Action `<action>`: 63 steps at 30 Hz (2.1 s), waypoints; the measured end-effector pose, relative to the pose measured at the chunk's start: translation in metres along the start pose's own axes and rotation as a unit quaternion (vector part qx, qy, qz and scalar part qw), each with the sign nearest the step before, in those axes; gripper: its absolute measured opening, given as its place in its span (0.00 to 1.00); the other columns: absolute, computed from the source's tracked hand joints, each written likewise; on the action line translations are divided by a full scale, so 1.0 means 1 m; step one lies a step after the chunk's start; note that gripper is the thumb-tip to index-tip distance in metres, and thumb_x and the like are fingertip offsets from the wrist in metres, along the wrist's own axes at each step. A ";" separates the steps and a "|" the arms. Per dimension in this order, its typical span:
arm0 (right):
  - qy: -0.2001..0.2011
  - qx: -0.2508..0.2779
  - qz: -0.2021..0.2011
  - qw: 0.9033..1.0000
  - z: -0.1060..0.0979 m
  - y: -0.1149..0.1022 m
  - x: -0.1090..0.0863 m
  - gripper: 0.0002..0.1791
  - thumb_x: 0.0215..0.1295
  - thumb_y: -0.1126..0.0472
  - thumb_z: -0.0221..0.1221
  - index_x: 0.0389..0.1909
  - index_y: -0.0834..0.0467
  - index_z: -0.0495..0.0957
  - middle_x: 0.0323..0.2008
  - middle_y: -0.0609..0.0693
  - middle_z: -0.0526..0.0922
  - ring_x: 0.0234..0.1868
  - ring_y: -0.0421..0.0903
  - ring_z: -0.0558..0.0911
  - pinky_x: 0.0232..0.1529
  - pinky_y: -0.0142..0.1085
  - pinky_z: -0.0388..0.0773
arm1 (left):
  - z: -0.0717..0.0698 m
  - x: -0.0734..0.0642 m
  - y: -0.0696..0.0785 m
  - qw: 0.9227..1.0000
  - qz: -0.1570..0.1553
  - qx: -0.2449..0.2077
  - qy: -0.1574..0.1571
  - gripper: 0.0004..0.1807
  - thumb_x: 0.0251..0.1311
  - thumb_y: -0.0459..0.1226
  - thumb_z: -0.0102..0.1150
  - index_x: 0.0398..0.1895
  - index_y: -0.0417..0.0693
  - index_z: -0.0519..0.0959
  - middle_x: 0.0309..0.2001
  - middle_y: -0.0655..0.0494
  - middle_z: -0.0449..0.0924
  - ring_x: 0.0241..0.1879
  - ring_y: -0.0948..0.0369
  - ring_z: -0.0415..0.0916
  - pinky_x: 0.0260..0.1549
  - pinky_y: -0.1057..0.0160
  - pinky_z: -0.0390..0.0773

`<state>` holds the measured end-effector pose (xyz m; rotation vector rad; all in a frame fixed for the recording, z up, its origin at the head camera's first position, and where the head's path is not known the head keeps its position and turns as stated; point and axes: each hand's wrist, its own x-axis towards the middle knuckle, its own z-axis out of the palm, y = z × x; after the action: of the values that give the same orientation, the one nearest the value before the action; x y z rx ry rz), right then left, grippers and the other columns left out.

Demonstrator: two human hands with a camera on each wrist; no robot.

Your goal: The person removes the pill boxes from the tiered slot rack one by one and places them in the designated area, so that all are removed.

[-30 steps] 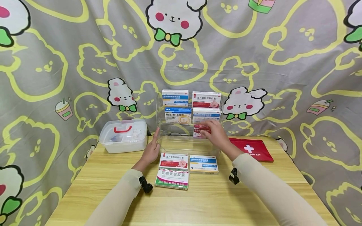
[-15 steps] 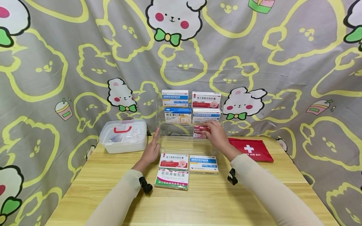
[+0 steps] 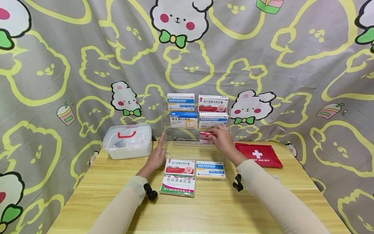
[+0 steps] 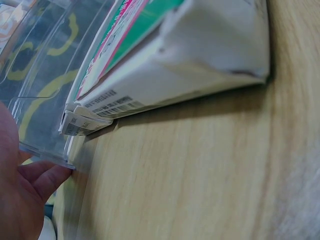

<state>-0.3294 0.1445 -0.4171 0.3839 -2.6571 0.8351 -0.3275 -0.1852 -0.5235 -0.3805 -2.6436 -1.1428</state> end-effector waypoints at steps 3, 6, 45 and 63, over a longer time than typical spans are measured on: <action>-0.003 0.020 0.010 1.000 0.002 0.000 -0.001 0.14 0.67 0.59 0.68 0.52 0.57 0.87 0.52 0.53 0.82 0.56 0.54 0.74 0.59 0.52 0.75 | 0.000 0.000 0.000 1.000 -0.005 -0.003 -0.002 0.46 0.73 0.28 0.43 0.85 0.67 0.35 0.79 0.42 0.58 0.52 0.40 0.81 0.41 0.45 0.77; -0.010 0.050 0.022 0.998 0.006 0.000 -0.001 0.15 0.67 0.60 0.68 0.54 0.55 0.87 0.53 0.53 0.81 0.57 0.54 0.75 0.60 0.52 0.75 | 0.000 0.000 0.000 1.000 -0.005 -0.003 -0.004 0.47 0.73 0.28 0.43 0.85 0.68 0.35 0.79 0.41 0.57 0.50 0.40 0.82 0.40 0.45 0.77; 0.004 0.141 -0.004 0.990 -0.025 -0.012 -0.002 0.19 0.69 0.66 0.64 0.60 0.55 0.85 0.59 0.55 0.80 0.59 0.56 0.72 0.57 0.52 0.79 | -0.002 0.000 0.006 1.000 -0.017 -0.004 -0.011 0.46 0.74 0.28 0.43 0.85 0.68 0.35 0.80 0.44 0.54 0.59 0.39 0.78 0.46 0.43 0.76; -0.002 0.135 -0.033 0.990 -0.037 -0.024 -0.026 0.19 0.68 0.62 0.66 0.60 0.52 0.85 0.58 0.53 0.83 0.60 0.55 0.78 0.54 0.51 0.82 | -0.002 0.001 0.005 1.000 -0.015 -0.006 -0.011 0.46 0.74 0.28 0.43 0.85 0.66 0.36 0.80 0.43 0.55 0.57 0.37 0.79 0.48 0.42 0.77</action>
<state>-0.2891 0.1516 -0.3860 0.5366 -2.5237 1.1768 -0.3263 -0.1833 -0.5192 -0.3581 -2.6724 -1.1703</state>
